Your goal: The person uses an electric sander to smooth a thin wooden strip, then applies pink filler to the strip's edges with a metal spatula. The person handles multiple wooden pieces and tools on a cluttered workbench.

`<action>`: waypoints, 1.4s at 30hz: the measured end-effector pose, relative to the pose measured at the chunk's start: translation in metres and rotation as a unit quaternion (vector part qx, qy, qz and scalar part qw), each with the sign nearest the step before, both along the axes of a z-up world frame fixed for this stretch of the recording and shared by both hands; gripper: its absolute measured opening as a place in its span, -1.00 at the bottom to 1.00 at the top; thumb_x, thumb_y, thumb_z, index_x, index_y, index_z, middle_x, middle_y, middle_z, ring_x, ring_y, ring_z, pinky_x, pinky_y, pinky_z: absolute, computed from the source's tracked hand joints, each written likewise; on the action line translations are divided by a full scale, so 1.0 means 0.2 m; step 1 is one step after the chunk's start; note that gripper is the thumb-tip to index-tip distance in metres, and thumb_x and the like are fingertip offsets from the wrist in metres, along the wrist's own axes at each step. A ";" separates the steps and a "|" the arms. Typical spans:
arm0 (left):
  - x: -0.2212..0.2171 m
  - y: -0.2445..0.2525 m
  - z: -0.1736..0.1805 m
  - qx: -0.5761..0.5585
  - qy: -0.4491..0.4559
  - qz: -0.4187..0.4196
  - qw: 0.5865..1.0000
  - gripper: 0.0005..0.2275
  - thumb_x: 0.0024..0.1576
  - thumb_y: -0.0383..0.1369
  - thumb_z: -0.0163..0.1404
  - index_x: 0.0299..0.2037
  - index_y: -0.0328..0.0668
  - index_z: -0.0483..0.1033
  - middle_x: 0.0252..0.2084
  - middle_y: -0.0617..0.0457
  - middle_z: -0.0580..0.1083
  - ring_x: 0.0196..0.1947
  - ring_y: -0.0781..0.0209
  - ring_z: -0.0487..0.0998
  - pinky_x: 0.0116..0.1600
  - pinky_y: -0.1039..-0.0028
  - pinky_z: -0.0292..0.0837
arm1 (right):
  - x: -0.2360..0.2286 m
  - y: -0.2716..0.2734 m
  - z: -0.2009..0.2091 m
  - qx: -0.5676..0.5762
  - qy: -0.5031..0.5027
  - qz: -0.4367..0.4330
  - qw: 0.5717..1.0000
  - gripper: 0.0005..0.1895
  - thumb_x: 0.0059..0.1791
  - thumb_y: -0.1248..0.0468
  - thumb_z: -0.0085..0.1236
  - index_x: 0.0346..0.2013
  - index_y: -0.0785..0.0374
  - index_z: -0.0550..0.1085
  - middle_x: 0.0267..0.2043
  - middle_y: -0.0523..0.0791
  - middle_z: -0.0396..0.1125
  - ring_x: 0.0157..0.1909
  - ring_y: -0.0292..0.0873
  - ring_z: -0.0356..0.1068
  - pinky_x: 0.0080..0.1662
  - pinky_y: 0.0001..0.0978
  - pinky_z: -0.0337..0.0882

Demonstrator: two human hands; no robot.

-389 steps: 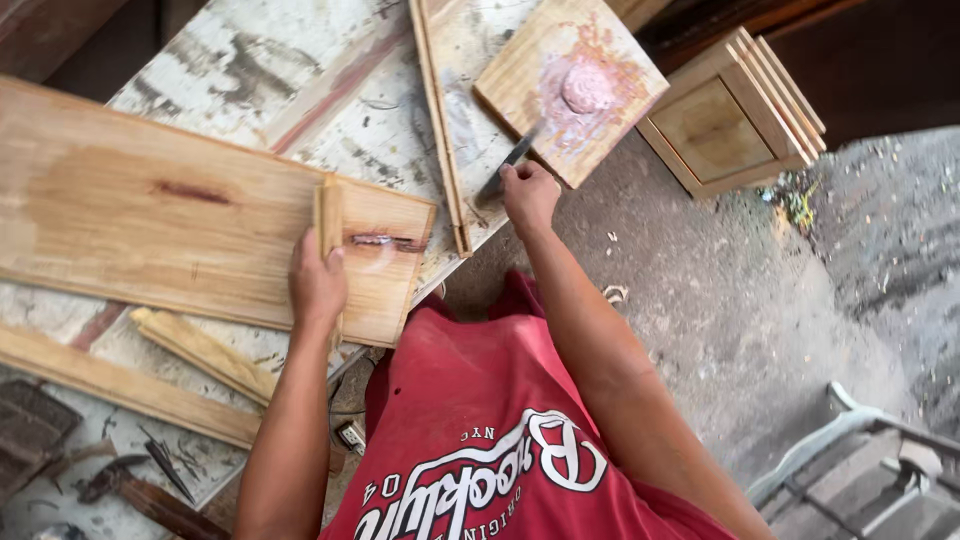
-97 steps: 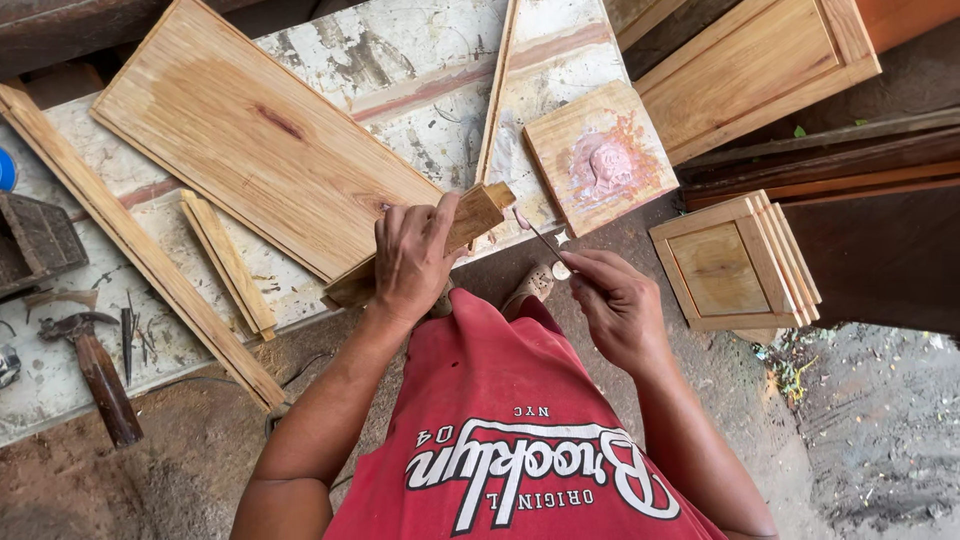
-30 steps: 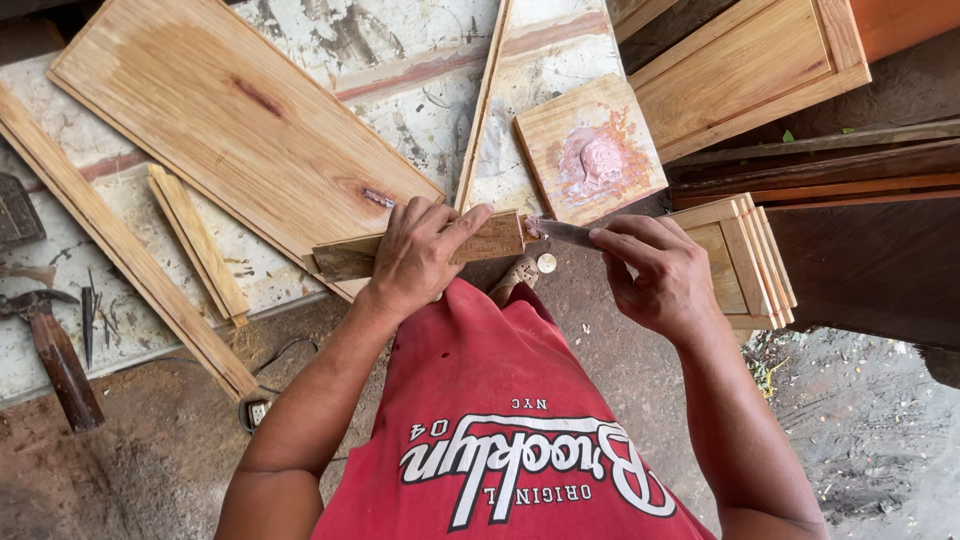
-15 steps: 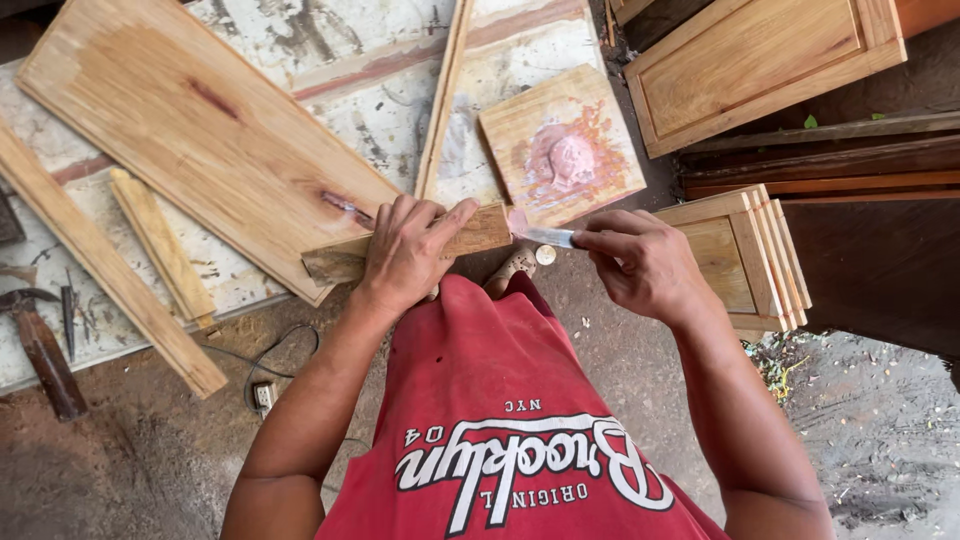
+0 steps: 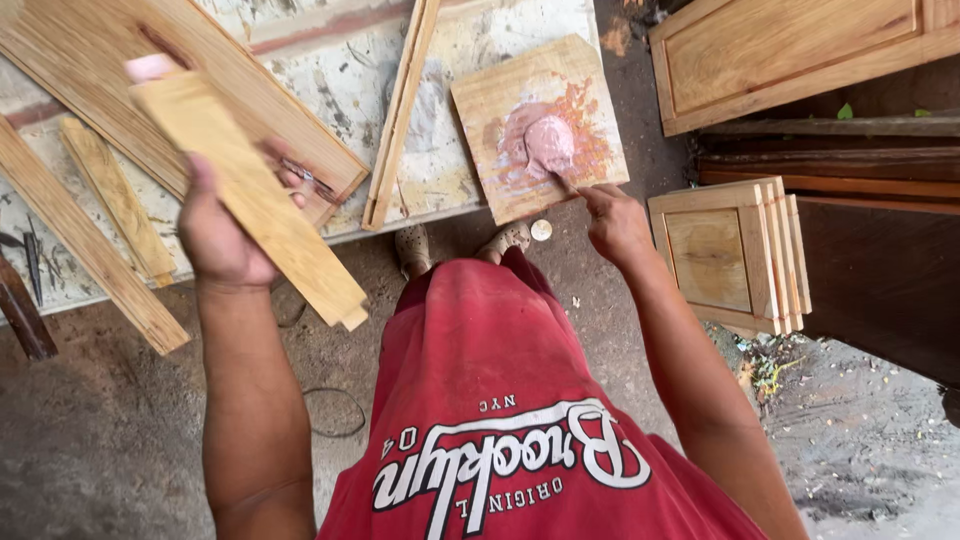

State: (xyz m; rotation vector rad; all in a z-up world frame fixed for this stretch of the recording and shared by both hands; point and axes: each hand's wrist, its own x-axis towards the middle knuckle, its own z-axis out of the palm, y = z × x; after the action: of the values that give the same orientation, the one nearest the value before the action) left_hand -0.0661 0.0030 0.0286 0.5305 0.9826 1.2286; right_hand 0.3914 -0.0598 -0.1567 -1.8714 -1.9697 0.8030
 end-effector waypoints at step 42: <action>-0.15 0.17 -0.18 0.020 -0.157 0.149 0.976 -0.74 0.22 -0.35 0.00 0.07 -0.07 0.28 -0.13 -0.03 0.44 -0.31 0.05 0.51 -0.26 0.15 0.51 | -1.34 -0.33 1.19 0.097 0.114 -0.052 0.987 -0.71 -0.01 0.47 0.14 -0.02 0.22 0.60 -0.05 -0.03 0.49 -0.18 -0.11 0.57 -0.19 -0.33 0.56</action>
State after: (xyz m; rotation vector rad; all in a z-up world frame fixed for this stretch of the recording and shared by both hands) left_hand -0.0969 0.0378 -0.0077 0.2118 0.7849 1.5500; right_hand 0.1242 -0.1249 0.0814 -1.6745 -1.7281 0.7306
